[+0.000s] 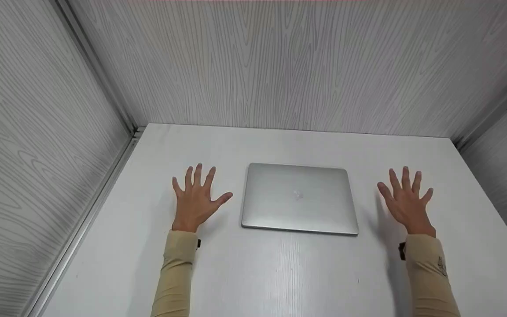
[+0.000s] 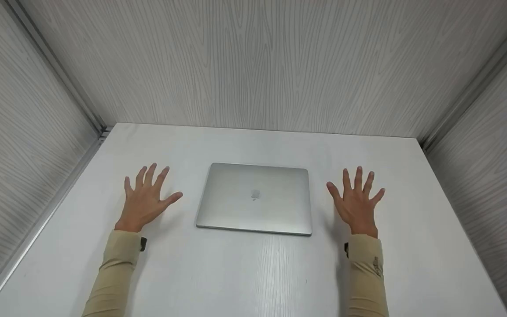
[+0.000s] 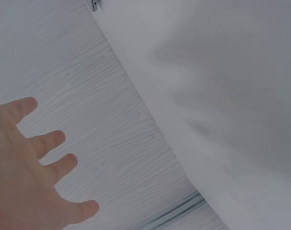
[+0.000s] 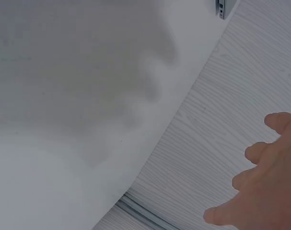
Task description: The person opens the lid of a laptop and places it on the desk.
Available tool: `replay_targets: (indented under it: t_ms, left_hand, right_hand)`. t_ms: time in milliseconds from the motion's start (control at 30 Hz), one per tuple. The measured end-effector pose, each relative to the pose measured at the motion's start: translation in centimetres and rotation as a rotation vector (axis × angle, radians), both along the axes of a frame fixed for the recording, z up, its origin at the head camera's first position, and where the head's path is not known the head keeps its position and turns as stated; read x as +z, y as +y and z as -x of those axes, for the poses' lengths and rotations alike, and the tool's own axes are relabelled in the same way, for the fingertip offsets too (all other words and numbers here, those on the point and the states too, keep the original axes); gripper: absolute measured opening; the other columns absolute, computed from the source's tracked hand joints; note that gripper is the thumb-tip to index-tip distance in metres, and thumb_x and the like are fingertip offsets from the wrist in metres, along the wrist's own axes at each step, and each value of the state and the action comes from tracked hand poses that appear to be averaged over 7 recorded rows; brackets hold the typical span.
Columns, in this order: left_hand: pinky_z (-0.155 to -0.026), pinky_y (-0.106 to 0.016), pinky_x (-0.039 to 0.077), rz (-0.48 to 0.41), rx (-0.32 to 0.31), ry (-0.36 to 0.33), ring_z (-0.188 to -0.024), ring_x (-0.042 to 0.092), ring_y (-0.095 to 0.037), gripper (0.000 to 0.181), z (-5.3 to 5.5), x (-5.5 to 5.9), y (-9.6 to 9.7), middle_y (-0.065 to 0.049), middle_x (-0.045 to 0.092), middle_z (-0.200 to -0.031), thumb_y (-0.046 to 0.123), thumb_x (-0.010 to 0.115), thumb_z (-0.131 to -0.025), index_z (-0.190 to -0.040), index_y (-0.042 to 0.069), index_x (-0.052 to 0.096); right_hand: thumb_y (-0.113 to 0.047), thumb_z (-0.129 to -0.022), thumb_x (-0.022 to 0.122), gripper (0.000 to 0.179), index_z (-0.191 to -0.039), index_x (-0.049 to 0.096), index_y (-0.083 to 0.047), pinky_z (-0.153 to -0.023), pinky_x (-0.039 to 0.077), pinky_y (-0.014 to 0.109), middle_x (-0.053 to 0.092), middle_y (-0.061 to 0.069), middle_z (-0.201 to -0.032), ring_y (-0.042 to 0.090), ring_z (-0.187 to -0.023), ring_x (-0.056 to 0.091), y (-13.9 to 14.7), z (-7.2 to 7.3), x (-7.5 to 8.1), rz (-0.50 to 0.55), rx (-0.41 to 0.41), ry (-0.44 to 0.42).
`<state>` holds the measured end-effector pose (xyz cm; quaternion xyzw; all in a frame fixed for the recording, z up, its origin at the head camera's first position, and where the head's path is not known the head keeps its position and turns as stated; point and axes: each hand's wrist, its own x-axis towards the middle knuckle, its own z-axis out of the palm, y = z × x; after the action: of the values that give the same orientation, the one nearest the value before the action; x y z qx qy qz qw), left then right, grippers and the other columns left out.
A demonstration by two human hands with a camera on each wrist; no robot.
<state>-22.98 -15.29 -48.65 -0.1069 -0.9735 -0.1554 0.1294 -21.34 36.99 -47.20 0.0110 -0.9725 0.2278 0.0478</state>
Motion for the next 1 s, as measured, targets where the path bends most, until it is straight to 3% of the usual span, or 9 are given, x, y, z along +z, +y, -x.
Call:
replay_targets:
  t_ms: [100, 167, 233, 467, 1000]
  left_hand:
    - [-0.107, -0.076, 0.019, 0.011, -0.021, 0.046, -0.142, 0.033, -0.046, 0.085, -0.1, 0.1, 0.3, -0.026, 0.043, -0.151, 0.067, 0.061, -0.088, -0.149, 0.009, 0.05]
    - [-0.106, -0.074, 0.024, 0.019, -0.035, 0.061, -0.139, 0.038, -0.045, 0.082, -0.1, 0.1, 0.5, -0.025, 0.047, -0.147, 0.066, 0.062, -0.088, -0.146, 0.008, 0.054]
    - [-0.106, -0.072, 0.026, 0.025, -0.045, 0.055, -0.138, 0.04, -0.043, 0.079, -0.3, 0.0, 0.6, -0.023, 0.05, -0.145, 0.065, 0.063, -0.088, -0.143, 0.008, 0.057]
    - [-0.107, -0.071, 0.027, 0.032, -0.082, 0.021, -0.136, 0.044, -0.042, 0.076, -0.9, -0.4, 1.1, -0.023, 0.053, -0.143, 0.064, 0.063, -0.089, -0.139, 0.006, 0.061]
    - [-0.106, -0.071, 0.027, 0.059, -0.105, 0.005, -0.136, 0.043, -0.042, 0.075, -2.1, -0.9, 2.0, -0.021, 0.054, -0.142, 0.064, 0.065, -0.087, -0.137, 0.009, 0.062]
  right_hand:
    - [-0.039, -0.104, 0.056, 0.069, -0.15, 0.037, 0.009, -0.108, 0.012, 0.076, 0.027, 0.038, -0.155, 0.058, -0.143, 0.02, -0.6, -0.1, 0.0, -0.012, 0.024, 0.185]
    - [-0.024, -0.098, 0.07, 0.06, -0.142, 0.049, 0.011, -0.103, 0.031, 0.071, 0.043, 0.038, -0.144, 0.057, -0.132, 0.04, -1.1, 0.0, 0.0, -0.019, 0.045, 0.294]
    - [-0.011, -0.091, 0.077, 0.054, -0.135, 0.055, 0.012, -0.096, 0.04, 0.068, 0.053, 0.037, -0.135, 0.056, -0.122, 0.05, -1.6, -0.1, 0.1, -0.022, 0.074, 0.366]
    - [-0.003, -0.083, 0.083, 0.048, -0.124, 0.063, 0.011, -0.091, 0.043, 0.068, 0.06, 0.034, -0.126, 0.053, -0.117, 0.055, -2.7, -0.3, 0.2, -0.033, 0.15, 0.428]
    - [-0.003, -0.078, 0.086, 0.043, -0.115, 0.067, 0.01, -0.086, 0.047, 0.064, 0.065, 0.03, -0.119, 0.049, -0.112, 0.059, -5.4, 0.3, -0.4, -0.041, 0.271, 0.527]
